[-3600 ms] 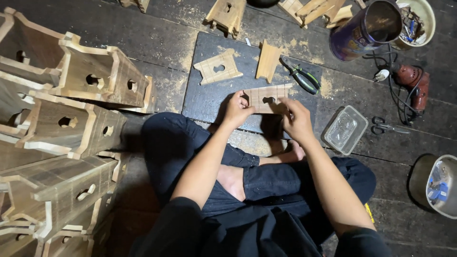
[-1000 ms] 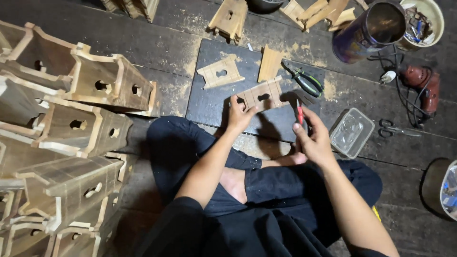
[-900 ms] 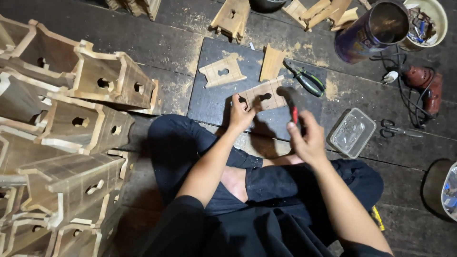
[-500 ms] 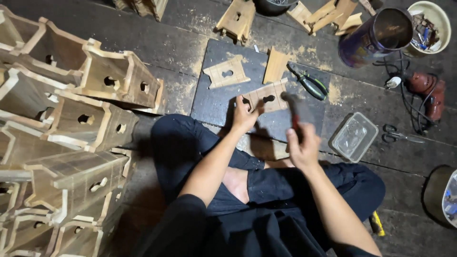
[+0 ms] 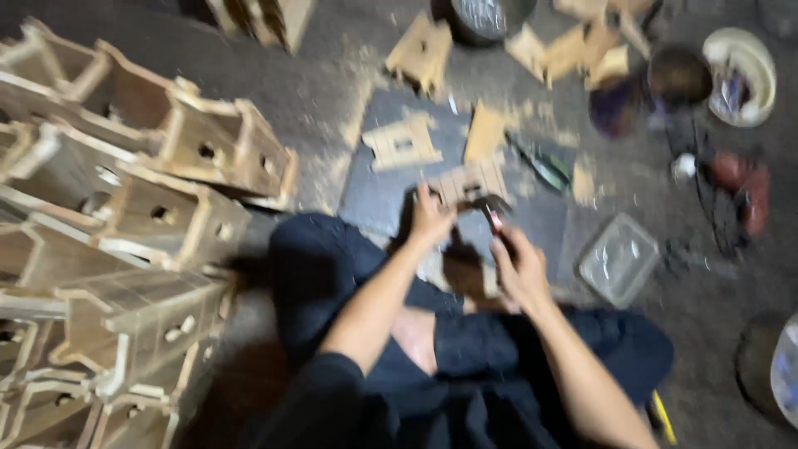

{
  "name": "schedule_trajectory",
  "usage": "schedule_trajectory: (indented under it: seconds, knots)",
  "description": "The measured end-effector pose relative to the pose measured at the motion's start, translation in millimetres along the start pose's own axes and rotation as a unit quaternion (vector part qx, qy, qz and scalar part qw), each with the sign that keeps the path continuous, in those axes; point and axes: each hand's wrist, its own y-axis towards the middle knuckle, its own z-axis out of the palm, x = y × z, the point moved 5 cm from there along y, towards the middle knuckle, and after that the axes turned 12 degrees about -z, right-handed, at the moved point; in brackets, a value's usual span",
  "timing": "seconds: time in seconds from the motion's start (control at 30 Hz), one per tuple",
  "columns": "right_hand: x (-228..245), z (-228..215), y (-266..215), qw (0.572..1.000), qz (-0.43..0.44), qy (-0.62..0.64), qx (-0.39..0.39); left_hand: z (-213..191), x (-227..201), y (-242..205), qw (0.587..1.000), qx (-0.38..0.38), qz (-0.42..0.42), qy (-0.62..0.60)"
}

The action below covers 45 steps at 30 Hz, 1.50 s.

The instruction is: The person is assembling small wooden birdhouses by hand, aligning the wooden panels and securing them with nails using a hammer.

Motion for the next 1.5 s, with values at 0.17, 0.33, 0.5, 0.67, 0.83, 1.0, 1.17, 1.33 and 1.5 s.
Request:
schedule_trajectory:
  seconds: [0.17, 0.33, 0.5, 0.67, 0.83, 1.0, 1.17, 1.33, 1.5]
  knots:
    - [-7.8, -15.1, -20.4, 0.985, -0.072, 0.071, -0.141, -3.8, -46.8, -32.7, 1.000, -0.011, -0.017, 0.017]
    - [-28.5, 10.3, -2.8, 0.996, 0.083, 0.010, -0.034, -12.5, -53.7, -18.5, 0.998, -0.005, -0.044, -0.033]
    - [-39.7, -16.5, -29.7, 0.973, -0.105, 0.066, -0.193, -10.7, -55.3, -31.6, 0.996, -0.018, -0.084, 0.008]
    - [-30.0, 7.5, -11.7, 0.995, 0.002, 0.043, -0.092, -10.5, -72.6, -33.9, 0.998, -0.010, -0.066, -0.012]
    - [2.3, -10.1, -6.7, 0.974, -0.126, 0.076, -0.170, -12.7, -65.5, -32.6, 0.998, -0.013, -0.069, -0.005]
    - [-6.2, 6.2, -5.3, 0.995, -0.010, -0.004, -0.100, -12.8, -59.7, -34.8, 0.997, -0.019, -0.075, 0.014]
    - [-2.6, 5.7, -15.7, 0.989, -0.072, 0.026, -0.129, -25.0, -63.5, -37.8, 0.998, -0.017, -0.066, 0.004]
    - [-17.6, 12.7, -9.8, 0.995, 0.042, 0.039, -0.087, -8.7, -49.1, -19.3, 0.998, -0.006, -0.069, 0.003]
    - [-22.3, 0.4, -33.5, 0.986, -0.022, 0.017, -0.163, -4.5, -63.9, -36.4, 0.997, -0.020, -0.076, -0.004]
